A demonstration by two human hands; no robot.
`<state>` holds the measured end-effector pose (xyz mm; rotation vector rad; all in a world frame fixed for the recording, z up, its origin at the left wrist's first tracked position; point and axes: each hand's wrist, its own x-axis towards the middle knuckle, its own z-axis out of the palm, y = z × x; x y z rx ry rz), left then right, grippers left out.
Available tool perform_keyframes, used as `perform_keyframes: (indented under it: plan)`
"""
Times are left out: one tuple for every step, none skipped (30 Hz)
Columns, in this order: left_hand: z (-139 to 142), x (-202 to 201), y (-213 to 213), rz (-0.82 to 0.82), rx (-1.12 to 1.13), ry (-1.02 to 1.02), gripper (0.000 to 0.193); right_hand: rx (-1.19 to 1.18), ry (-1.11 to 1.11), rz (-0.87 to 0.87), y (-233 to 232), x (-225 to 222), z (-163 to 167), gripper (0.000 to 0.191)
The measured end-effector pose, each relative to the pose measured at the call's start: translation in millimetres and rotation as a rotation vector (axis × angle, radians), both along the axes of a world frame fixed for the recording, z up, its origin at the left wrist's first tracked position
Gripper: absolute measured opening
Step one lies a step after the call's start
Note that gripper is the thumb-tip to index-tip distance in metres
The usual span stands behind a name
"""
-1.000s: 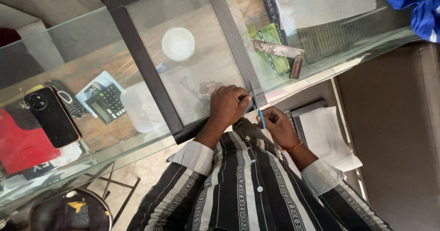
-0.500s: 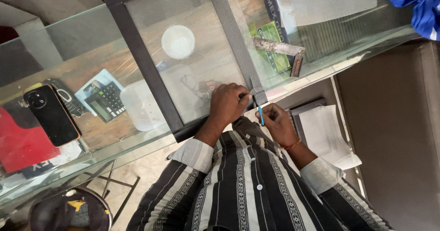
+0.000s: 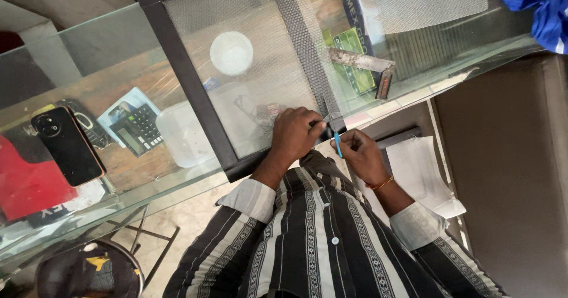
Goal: The person cuts a piece of mesh screen with scissors to fit a rectangular frame, presses the mesh edges into the frame groove using a handheld roller tool, and trims the excess mesh along the frame border. They rotate the frame between sides and press the mesh down around the perimeter.
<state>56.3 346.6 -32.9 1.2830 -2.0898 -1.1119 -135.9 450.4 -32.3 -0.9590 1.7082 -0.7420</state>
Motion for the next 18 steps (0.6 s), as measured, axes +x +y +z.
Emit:
perform_keyframes:
  plan:
    - [-0.2, 0.1, 0.6, 0.004, -0.001, -0.001, 0.017, 0.001, 0.043, 0.006, -0.6, 0.6, 2.7, 0.023]
    - [-0.3, 0.0, 1.3, 0.007, -0.005, 0.0, 0.017, 0.0, 0.058, 0.012, -1.1, 0.9, 5.2, 0.023]
    - [-0.6, 0.0, 1.4, 0.01, -0.01, 0.0, 0.017, -0.003, 0.071, 0.017, -1.7, 1.4, 7.2, 0.023]
    - [-0.9, 0.0, 1.5, 0.007, -0.013, -0.006, 0.017, -0.005, 0.085, 0.021, -2.2, 1.6, 8.9, 0.023]
    - [-1.2, -0.2, 1.9, 0.005, -0.014, -0.011, 0.017, 0.001, 0.092, 0.021, -2.7, 1.7, 10.2, 0.023]
    - [-1.5, -0.2, 2.2, 0.003, -0.014, -0.018, 0.018, 0.007, 0.097, 0.022, -3.1, 1.7, 11.1, 0.022]
    - [-2.0, 0.0, 2.4, 0.004, -0.009, -0.019, 0.018, 0.014, 0.102, 0.023, -3.5, 1.6, 11.6, 0.022]
    - [-2.6, 0.1, 2.6, 0.003, -0.004, -0.019, 0.018, 0.014, 0.085, 0.019, -3.9, 1.2, 11.7, 0.022]
    - [-3.3, 0.1, 2.6, 0.003, 0.0, -0.018, 0.018, 0.013, 0.068, 0.015, -4.4, 0.5, 11.7, 0.023]
    - [-4.0, 0.2, 2.8, 0.003, -0.006, -0.013, 0.018, 0.012, 0.052, 0.011, -4.9, -0.3, 11.3, 0.023]
    - [-4.8, 0.2, 2.7, 0.004, -0.011, -0.009, 0.018, -0.001, 0.102, 0.029, -5.4, -1.4, 11.1, 0.025]
    - [-5.4, 0.4, 2.7, 0.005, -0.017, -0.005, 0.018, -0.015, 0.152, 0.047, -6.1, -2.6, 10.8, 0.026]
    - [-6.0, 0.4, 2.8, 0.007, -0.022, -0.002, 0.018, -0.028, 0.202, 0.063, -7.0, -3.7, 10.6, 0.028]
    - [-6.5, 0.1, 2.9, 0.009, -0.027, 0.002, 0.017, -0.022, 0.19, 0.065, -8.0, -5.0, 10.6, 0.029]
    - [-6.7, 0.3, 3.2, 0.012, -0.031, 0.006, 0.017, -0.015, 0.177, 0.068, -9.3, -5.9, 10.6, 0.029]
    - [-6.7, 0.9, 3.4, 0.012, -0.03, 0.009, 0.017, -0.01, 0.163, 0.071, -10.5, -6.5, 10.9, 0.03]
    - [-6.6, 1.2, 3.2, 0.011, -0.03, 0.014, 0.017, -0.006, 0.176, 0.077, -11.8, -6.9, 11.4, 0.031]
    - [-6.3, 1.5, 3.5, 0.011, -0.028, 0.021, 0.016, 0.0, 0.19, 0.083, -12.6, -7.3, 12.4, 0.031]
